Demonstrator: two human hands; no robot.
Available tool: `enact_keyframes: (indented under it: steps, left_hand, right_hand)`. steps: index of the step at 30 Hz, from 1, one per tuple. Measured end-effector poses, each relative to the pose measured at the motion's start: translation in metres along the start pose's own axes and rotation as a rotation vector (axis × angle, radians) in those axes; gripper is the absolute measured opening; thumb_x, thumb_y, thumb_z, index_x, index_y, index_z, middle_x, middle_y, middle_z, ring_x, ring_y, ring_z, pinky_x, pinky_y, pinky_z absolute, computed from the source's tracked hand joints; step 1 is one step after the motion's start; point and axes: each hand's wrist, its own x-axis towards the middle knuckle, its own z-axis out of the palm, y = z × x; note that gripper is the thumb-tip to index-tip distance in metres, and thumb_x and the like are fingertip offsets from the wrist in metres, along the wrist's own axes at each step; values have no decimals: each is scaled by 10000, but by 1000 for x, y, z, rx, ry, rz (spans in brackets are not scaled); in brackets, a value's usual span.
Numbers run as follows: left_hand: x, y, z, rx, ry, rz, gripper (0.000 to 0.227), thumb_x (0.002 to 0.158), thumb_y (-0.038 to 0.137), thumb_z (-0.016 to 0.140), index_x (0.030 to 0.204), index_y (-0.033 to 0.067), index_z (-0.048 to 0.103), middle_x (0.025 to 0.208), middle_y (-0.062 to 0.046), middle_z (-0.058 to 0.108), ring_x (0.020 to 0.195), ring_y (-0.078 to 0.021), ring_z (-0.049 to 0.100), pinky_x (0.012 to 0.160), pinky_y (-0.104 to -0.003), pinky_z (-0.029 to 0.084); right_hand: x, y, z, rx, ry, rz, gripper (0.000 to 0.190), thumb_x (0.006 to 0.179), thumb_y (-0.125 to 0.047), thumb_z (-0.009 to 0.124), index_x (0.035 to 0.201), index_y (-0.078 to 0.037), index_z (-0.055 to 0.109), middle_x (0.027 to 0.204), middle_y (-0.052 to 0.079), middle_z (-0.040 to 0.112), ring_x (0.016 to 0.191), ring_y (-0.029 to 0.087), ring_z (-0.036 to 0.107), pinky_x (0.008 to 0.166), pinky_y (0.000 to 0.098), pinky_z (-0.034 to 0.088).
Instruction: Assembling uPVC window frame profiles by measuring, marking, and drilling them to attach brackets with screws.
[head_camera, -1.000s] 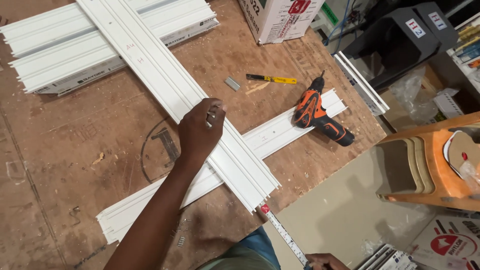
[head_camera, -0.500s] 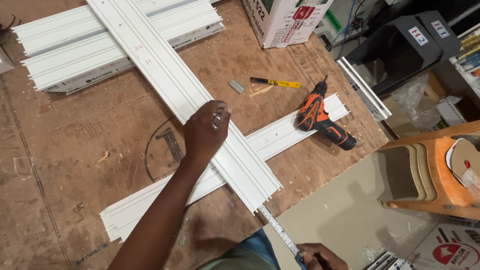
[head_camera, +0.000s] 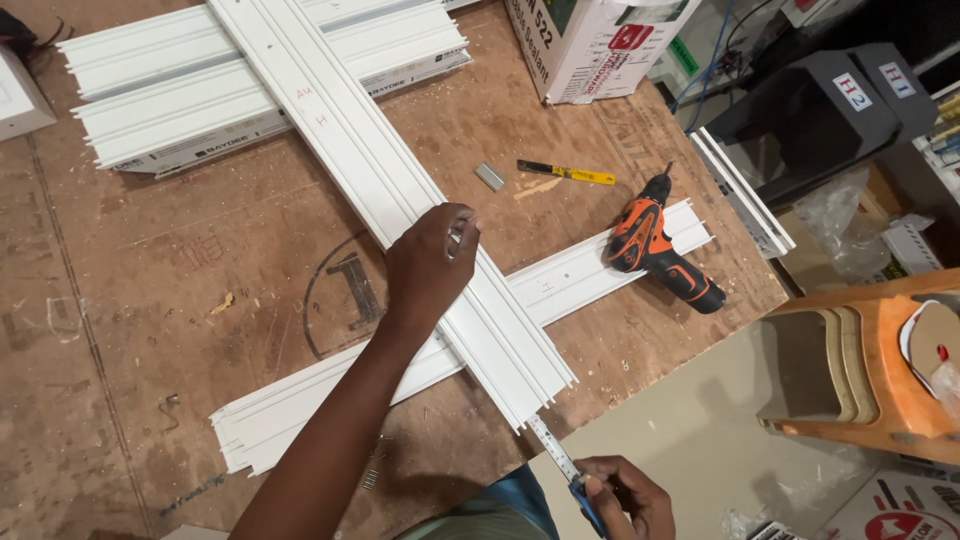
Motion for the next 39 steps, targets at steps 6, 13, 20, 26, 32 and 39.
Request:
enact_keyframes:
  steps: [6,13,20,26,32,39]
  left_hand:
    - [-1,2,-2,-2,10,15,205,974,286,670,1070,106,692,967,-33,764,745,-185,748,686,-351,570]
    - [-4,3,-3,1,60,74,190,982,266,673,1060,93,692,958,-61,762,789,-224,750,676,-373,572]
    - [-3,0,-1,-30,75,84,169,982,238,669,1061,89,688,971,-81,756,791,-244,753,670,-387,577]
    - [-4,-1,-1,-50,85,95,149,973,204,673,1063,87,686,971,-92,755,799,-255,754,685,-396,577]
    - [-3,-3,1,-64,92,101,142,965,184,672,1066,85,681,951,-91,749,788,-248,751,683,-397,576]
    - [-2,-3,1,-75,87,93,142,955,176,685,1059,80,684,940,-82,752,774,-239,746,671,-385,570]
  right_hand:
    - [14,-27,17,2,-5,5,238,870,-160,711,984,39,772,807,106,766,765,140,699,716,284,544]
    - [27,-49,37,115,-19,-82,175,887,-61,686,1035,5,621,824,94,694,779,129,637,716,279,504]
    - [34,-86,52,224,-37,-39,326,874,-24,656,1105,-73,433,810,147,723,759,166,686,697,298,540]
    - [44,-75,53,184,-38,-58,342,881,-34,660,1125,-74,424,823,155,730,742,154,670,664,295,527]
    - [45,-86,57,176,-35,-63,348,892,-61,667,1141,-89,424,815,140,707,766,143,662,665,279,510]
    - [47,-82,55,172,-44,-63,344,887,-64,671,1140,-93,440,818,135,703,769,141,655,661,276,504]
